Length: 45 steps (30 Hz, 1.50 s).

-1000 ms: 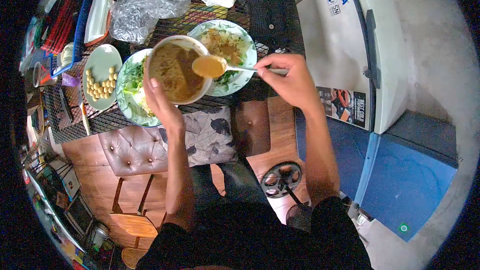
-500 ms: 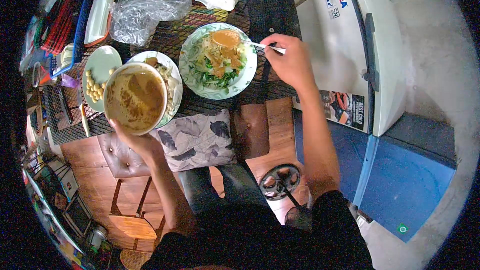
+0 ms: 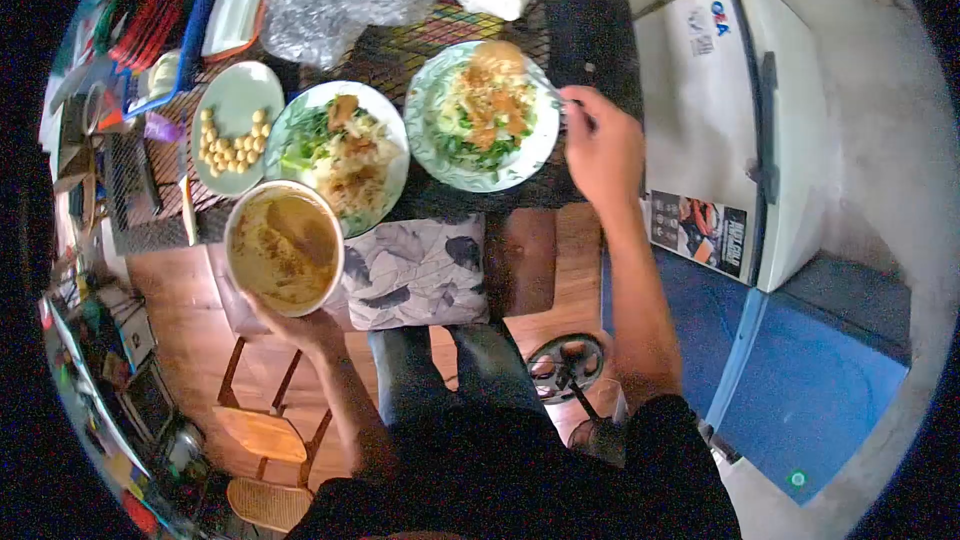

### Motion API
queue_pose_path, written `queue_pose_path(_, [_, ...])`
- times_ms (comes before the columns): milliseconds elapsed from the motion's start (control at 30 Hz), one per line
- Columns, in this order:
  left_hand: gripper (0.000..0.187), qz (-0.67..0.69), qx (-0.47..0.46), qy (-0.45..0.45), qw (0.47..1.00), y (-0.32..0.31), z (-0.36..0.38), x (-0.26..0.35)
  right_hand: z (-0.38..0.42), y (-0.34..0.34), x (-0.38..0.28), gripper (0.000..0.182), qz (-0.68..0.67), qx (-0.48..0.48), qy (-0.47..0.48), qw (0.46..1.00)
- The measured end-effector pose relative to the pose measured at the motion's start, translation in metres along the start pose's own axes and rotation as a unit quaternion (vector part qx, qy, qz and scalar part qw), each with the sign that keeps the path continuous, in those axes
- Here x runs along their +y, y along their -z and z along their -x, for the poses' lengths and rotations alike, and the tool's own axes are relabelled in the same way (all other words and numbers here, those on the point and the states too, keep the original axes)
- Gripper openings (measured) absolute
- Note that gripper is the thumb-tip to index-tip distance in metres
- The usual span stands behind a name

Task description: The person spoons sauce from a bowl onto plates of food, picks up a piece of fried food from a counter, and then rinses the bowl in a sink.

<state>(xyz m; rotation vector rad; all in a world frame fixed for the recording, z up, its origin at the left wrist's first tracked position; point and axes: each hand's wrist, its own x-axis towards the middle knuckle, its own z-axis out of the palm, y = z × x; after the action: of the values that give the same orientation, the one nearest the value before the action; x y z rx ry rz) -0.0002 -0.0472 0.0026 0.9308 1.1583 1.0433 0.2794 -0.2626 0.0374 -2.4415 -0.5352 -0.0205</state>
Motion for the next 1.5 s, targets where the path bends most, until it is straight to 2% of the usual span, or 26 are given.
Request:
queue_pose_path(33, [0.070,-0.008,-0.001,-0.001,1.000,0.008,0.000,0.000,0.004,-0.002,0.005,0.015,-0.089,0.019,-0.031,0.995])
queue_pose_path(100, [0.071,-0.012,-0.010,0.035,0.999,0.024,0.003,-0.008,0.010,0.004,0.008,0.015,-0.169,0.004,-0.091,0.981])
queue_pose_path(167, [0.074,-0.013,-0.023,0.063,0.998,0.030,0.010,-0.010,0.023,0.006,-0.009,0.013,-0.210,0.016,-0.091,0.973])
queue_pose_path(233, [0.076,-0.006,-0.050,0.073,0.996,0.046,0.011,-0.022,0.041,0.015,-0.029,0.012,-0.249,-0.052,-0.160,0.954])
queue_pose_path(267, [0.072,-0.007,-0.084,0.077,0.993,0.054,0.013,-0.026,0.052,0.010,-0.038,0.012,-0.257,-0.054,-0.135,0.955])
queue_pose_path(300, [0.072,-0.007,-0.080,0.078,0.994,0.054,0.015,-0.025,0.063,0.008,-0.047,0.012,-0.277,-0.081,-0.125,0.949])
queue_pose_path(367, [0.070,-0.046,-0.125,0.056,0.989,0.051,0.018,-0.025,0.080,-0.004,-0.068,0.012,-0.251,-0.127,-0.041,0.959])
queue_pose_path(433, [0.071,-0.050,-0.123,0.068,0.989,0.055,0.016,-0.030,0.095,-0.017,-0.091,0.013,-0.260,-0.192,-0.018,0.946])
queue_pose_path(467, [0.073,-0.055,-0.143,0.056,0.987,0.055,0.014,-0.030,0.099,-0.022,-0.101,0.013,-0.239,-0.234,-0.040,0.942])
queue_pose_path(500, [0.074,-0.060,-0.164,0.043,0.984,0.054,0.013,-0.029,0.099,-0.026,-0.111,0.014,-0.196,-0.257,-0.008,0.946])
queue_pose_path(567, [0.077,-0.066,-0.168,0.037,0.983,0.051,0.007,-0.026,0.102,-0.043,-0.110,0.019,-0.114,-0.222,0.175,0.953])
queue_pose_path(600, [0.077,-0.082,-0.185,0.033,0.979,0.053,0.005,-0.024,0.102,-0.047,-0.110,0.019,-0.114,-0.225,0.175,0.952])
queue_pose_path(667, [0.078,-0.115,-0.213,0.023,0.970,0.055,-0.001,-0.013,0.102,-0.053,-0.113,0.024,-0.015,-0.216,0.258,0.941])
queue_pose_path(800, [0.077,-0.157,-0.247,-0.024,0.956,0.052,-0.020,0.025,0.101,-0.056,-0.115,0.026,0.011,-0.222,0.279,0.934])
queue_pose_path(900, [0.077,-0.187,-0.268,-0.054,0.944,0.052,-0.033,0.031,0.101,-0.056,-0.120,0.024,0.014,-0.249,0.283,0.926])
queue_pose_path(1067, [0.073,-0.149,-0.226,-0.084,0.959,0.053,-0.050,0.013,0.106,-0.062,-0.144,0.016,-0.045,-0.307,0.238,0.920])
queue_pose_path(1133, [0.070,-0.128,-0.214,-0.095,0.964,0.049,-0.054,0.012,0.112,-0.065,-0.157,0.012,-0.137,-0.323,0.163,0.922])
queue_pose_path(1167, [0.070,-0.128,-0.213,-0.095,0.964,0.047,-0.055,0.012,0.113,-0.067,-0.159,0.012,-0.137,-0.323,0.164,0.922])
queue_pose_path(1233, [0.069,-0.111,-0.195,-0.091,0.970,0.041,-0.055,0.012,0.112,-0.071,-0.162,0.012,-0.146,-0.376,0.066,0.913])
queue_pose_path(1267, [0.069,-0.110,-0.195,-0.092,0.970,0.039,-0.056,0.010,0.111,-0.073,-0.163,0.012,-0.145,-0.375,0.067,0.913])
queue_pose_path(1333, [0.063,-0.107,-0.195,-0.090,0.971,0.036,-0.061,0.006,0.106,-0.078,-0.165,0.010,-0.220,-0.404,0.001,0.888])
queue_pose_path(1433, [0.061,-0.062,-0.168,-0.084,0.980,0.028,-0.062,0.002,0.100,-0.081,-0.161,0.010,-0.268,-0.390,0.028,0.880])
queue_pose_path(1500, [0.063,-0.061,-0.155,-0.101,0.981,0.025,-0.064,0.003,0.093,-0.079,-0.162,0.010,-0.283,-0.375,0.007,0.883])
